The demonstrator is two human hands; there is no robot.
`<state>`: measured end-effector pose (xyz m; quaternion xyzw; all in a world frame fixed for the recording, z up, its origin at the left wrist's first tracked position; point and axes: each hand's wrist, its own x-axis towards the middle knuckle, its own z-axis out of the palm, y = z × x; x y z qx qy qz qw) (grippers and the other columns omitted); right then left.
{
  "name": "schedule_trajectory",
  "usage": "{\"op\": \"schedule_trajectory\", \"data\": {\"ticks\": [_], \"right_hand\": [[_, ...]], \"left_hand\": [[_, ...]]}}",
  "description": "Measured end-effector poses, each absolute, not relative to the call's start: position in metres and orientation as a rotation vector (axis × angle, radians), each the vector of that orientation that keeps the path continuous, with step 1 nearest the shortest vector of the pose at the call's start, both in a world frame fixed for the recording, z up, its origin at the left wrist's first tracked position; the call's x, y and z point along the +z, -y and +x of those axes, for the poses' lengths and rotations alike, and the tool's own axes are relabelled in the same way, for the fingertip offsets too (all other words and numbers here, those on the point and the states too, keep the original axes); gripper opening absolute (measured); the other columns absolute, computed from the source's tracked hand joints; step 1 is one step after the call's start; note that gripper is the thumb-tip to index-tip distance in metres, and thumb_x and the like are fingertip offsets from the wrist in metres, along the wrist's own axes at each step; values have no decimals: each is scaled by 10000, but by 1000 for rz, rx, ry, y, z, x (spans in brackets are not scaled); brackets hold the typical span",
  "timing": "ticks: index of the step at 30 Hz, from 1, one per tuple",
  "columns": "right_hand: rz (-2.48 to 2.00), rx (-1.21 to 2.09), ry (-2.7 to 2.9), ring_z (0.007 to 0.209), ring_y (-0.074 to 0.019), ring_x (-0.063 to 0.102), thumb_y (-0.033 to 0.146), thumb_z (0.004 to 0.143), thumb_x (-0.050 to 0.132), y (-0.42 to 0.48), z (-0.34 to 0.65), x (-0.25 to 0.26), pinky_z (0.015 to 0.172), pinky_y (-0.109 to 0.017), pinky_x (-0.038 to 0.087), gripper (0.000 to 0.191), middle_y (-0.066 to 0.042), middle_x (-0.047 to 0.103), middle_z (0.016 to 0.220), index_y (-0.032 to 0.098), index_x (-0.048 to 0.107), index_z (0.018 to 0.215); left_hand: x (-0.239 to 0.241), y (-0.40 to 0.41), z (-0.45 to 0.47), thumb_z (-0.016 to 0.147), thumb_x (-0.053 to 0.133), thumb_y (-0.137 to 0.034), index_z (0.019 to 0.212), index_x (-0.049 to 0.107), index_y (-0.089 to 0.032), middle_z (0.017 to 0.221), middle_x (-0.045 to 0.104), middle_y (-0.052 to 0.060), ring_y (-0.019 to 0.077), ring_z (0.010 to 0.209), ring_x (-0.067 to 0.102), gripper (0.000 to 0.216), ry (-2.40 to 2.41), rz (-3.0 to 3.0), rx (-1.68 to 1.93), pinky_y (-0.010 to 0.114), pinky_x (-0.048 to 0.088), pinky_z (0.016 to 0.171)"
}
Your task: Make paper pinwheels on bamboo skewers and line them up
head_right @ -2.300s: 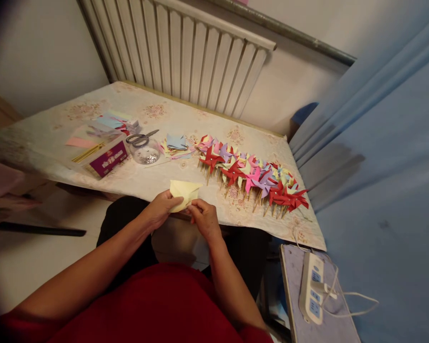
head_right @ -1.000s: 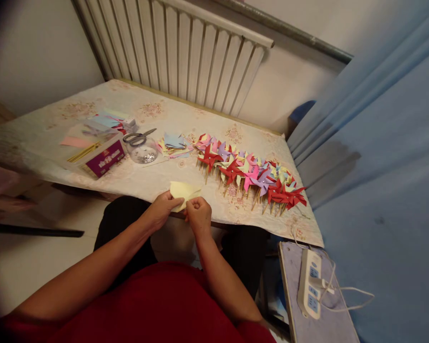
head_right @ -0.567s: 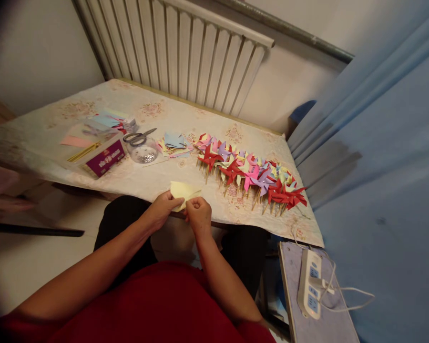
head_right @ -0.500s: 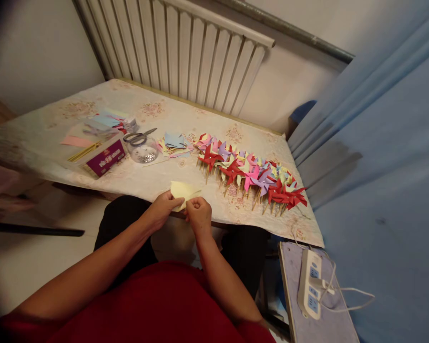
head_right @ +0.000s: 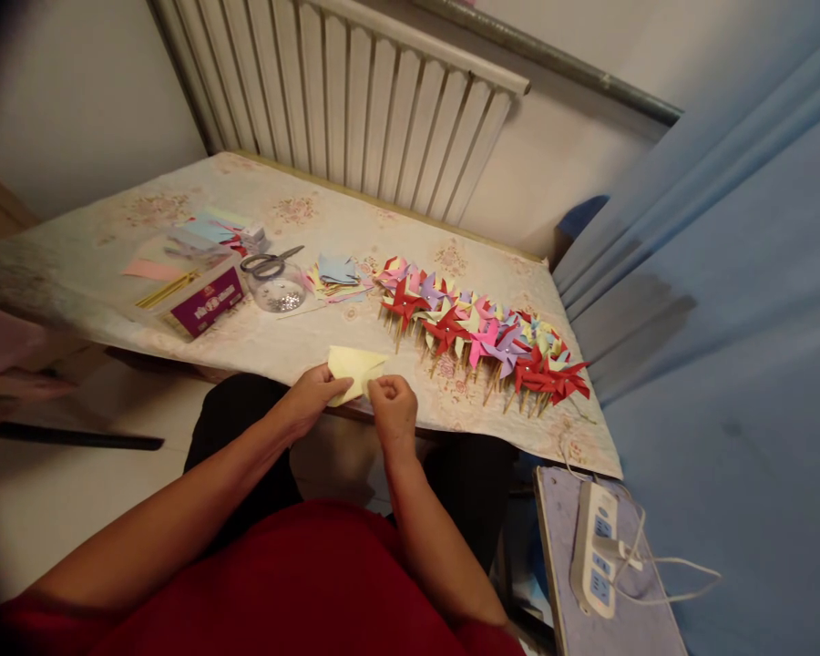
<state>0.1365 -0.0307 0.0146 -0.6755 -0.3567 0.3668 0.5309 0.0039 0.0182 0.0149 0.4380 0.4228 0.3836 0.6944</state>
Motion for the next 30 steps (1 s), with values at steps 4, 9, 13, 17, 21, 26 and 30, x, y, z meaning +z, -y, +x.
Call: {"op": "schedule_trajectory", "data": {"ticks": [4, 9, 13, 17, 21, 26, 30], "right_hand": [[-1576, 686, 903, 611, -142, 533, 442, 667, 670, 27, 164, 24, 604, -260, 437, 346, 25, 591, 665, 183, 629, 893], [-1415, 1002, 1119, 697, -142, 579, 404, 662, 729, 18, 186, 26, 704, -266, 461, 340, -5, 658, 772, 173, 678, 905], [-1390, 1274, 1301, 623, -118, 546, 396, 673, 720, 17, 186, 19, 628, -229, 420, 277, 18, 649, 694, 152, 697, 803], [-1459, 1328, 1439, 566, -104, 494, 363, 686, 680, 21, 182, 17, 546, -199, 367, 249, 41, 611, 629, 145, 719, 799], [-1491, 1302, 1533, 536, -88, 439, 318, 674, 656, 24, 175, 22, 514, -185, 330, 196, 58, 568, 572, 144, 718, 739], [-1525, 1256, 1550, 515, -82, 413, 281, 637, 647, 25, 170, 24, 486, -180, 310, 144, 65, 539, 521, 145, 693, 639], [-1546, 1212, 1493, 521, -94, 446, 272, 600, 667, 25, 170, 18, 481, -184, 338, 128, 54, 572, 534, 148, 688, 627]], "left_hand": [[19, -23, -3, 588, 717, -249, 891, 693, -128, 767, 721, 40, 187, 706, 634, 327, -906, 999, 747, 287, 454, 684], [23, -25, -6, 594, 674, -185, 827, 720, -145, 721, 710, 28, 162, 640, 595, 241, -850, 1139, 588, 251, 415, 605], [22, -23, -7, 578, 654, -162, 796, 727, -144, 683, 695, 23, 136, 553, 538, 230, -825, 1230, 505, 223, 348, 517], [18, -23, -9, 574, 636, -162, 775, 725, -164, 659, 680, 12, 136, 539, 530, 221, -816, 1282, 452, 214, 330, 492], [15, -24, -9, 595, 600, -164, 780, 727, -175, 660, 672, 6, 130, 536, 517, 224, -755, 1341, 389, 217, 324, 498], [16, -23, -7, 552, 619, -138, 734, 716, -182, 618, 649, -10, 131, 521, 497, 210, -746, 1341, 387, 217, 308, 487], [20, -23, -7, 564, 648, -145, 689, 690, -173, 598, 631, -13, 121, 509, 491, 135, -763, 1364, 369, 216, 297, 484]]}}
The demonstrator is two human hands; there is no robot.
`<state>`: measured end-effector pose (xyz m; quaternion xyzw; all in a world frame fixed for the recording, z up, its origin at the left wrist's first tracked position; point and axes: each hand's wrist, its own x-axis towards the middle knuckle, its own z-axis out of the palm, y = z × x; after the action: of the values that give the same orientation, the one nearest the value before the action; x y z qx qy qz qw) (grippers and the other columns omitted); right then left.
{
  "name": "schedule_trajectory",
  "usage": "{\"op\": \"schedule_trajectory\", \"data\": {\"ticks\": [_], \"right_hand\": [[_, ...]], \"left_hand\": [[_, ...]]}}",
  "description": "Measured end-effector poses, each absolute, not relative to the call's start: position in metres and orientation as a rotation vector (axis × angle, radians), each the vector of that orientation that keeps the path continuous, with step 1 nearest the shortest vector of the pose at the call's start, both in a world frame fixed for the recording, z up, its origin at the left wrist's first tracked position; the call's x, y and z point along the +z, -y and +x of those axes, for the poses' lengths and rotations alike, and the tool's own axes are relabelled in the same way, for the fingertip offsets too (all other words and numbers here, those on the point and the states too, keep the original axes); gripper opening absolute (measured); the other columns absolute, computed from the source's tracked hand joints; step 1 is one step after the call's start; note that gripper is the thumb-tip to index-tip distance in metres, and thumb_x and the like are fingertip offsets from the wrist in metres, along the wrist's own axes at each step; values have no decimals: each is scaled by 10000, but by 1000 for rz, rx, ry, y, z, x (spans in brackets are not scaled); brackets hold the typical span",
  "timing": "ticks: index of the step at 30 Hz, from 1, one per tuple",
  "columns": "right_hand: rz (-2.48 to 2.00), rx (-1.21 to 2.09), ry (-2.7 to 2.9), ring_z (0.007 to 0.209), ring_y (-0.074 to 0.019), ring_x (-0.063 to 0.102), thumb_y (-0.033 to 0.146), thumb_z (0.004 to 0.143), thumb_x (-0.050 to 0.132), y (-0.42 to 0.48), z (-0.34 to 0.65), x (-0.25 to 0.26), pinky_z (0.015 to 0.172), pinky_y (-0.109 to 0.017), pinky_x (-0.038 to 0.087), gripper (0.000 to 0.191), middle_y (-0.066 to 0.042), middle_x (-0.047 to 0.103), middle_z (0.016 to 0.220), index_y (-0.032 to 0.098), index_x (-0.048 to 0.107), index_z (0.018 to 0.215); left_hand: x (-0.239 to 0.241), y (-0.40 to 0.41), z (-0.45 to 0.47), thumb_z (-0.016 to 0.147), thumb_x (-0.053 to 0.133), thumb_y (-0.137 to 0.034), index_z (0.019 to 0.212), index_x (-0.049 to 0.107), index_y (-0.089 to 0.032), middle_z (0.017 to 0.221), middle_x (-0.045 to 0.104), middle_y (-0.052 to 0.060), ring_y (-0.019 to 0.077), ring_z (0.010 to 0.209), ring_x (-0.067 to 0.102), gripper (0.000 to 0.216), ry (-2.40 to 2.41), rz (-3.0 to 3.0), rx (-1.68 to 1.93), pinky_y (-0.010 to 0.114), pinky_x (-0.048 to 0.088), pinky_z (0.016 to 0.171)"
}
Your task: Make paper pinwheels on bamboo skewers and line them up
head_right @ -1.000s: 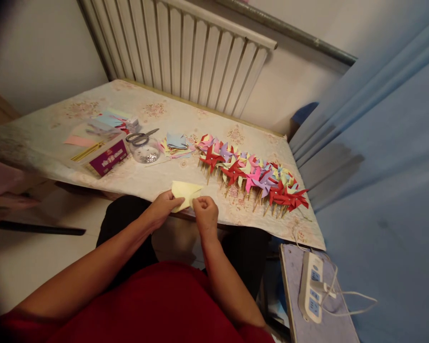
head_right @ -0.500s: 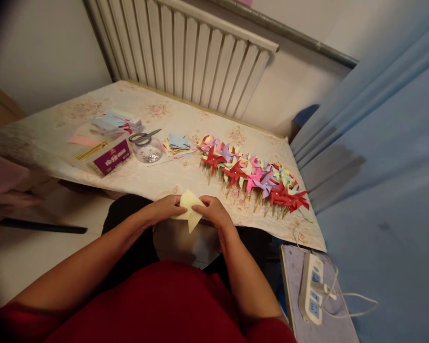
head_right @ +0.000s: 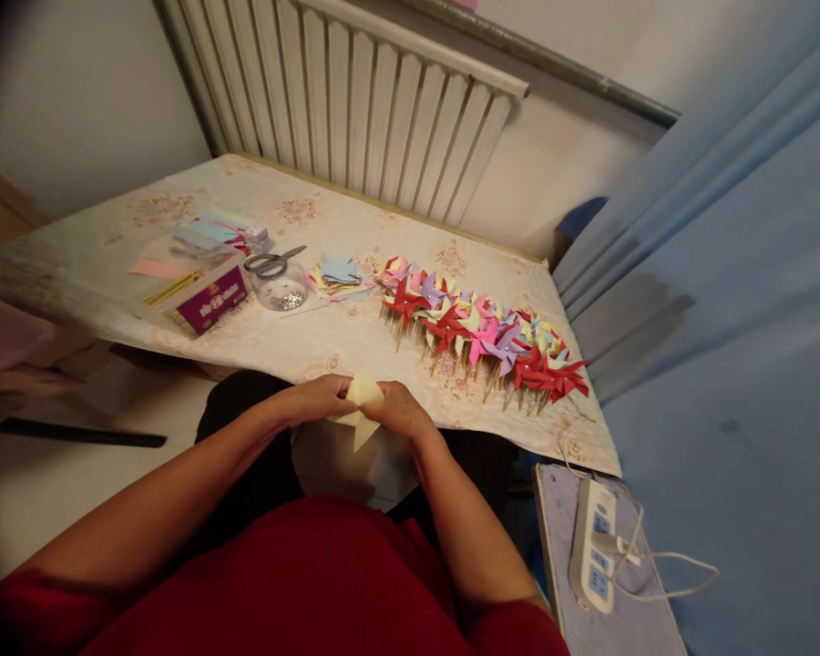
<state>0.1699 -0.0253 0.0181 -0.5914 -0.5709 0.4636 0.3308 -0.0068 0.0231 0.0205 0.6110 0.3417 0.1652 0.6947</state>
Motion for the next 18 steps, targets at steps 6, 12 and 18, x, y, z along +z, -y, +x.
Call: {"op": "schedule_trajectory", "data": {"ticks": [6, 12, 18], "right_hand": [[-1557, 1166, 1327, 545, -114, 502, 306, 643, 625, 20, 173, 2, 508, -209, 398, 226, 16, 638, 628, 131, 703, 763], [-1554, 1071, 1048, 622, -154, 587, 352, 642, 641, 13, 164, -12, 587, -254, 477, 307, -25, 689, 726, 132, 705, 846], [-1571, 1015, 927, 593, -145, 570, 360, 640, 655, 11, 150, -17, 570, -245, 473, 310, -11, 668, 692, 127, 695, 840]], "left_hand": [[27, -26, -13, 642, 769, -396, 765, 655, -162, 749, 676, 36, 159, 680, 615, 287, -877, 1144, 529, 233, 440, 595], [14, -18, -6, 658, 781, -496, 913, 626, -148, 834, 681, 48, 156, 762, 641, 458, -831, 874, 714, 289, 478, 738], [6, -9, 10, 595, 798, -320, 925, 651, -122, 781, 699, 39, 159, 688, 631, 412, -905, 863, 788, 278, 445, 672]]}}
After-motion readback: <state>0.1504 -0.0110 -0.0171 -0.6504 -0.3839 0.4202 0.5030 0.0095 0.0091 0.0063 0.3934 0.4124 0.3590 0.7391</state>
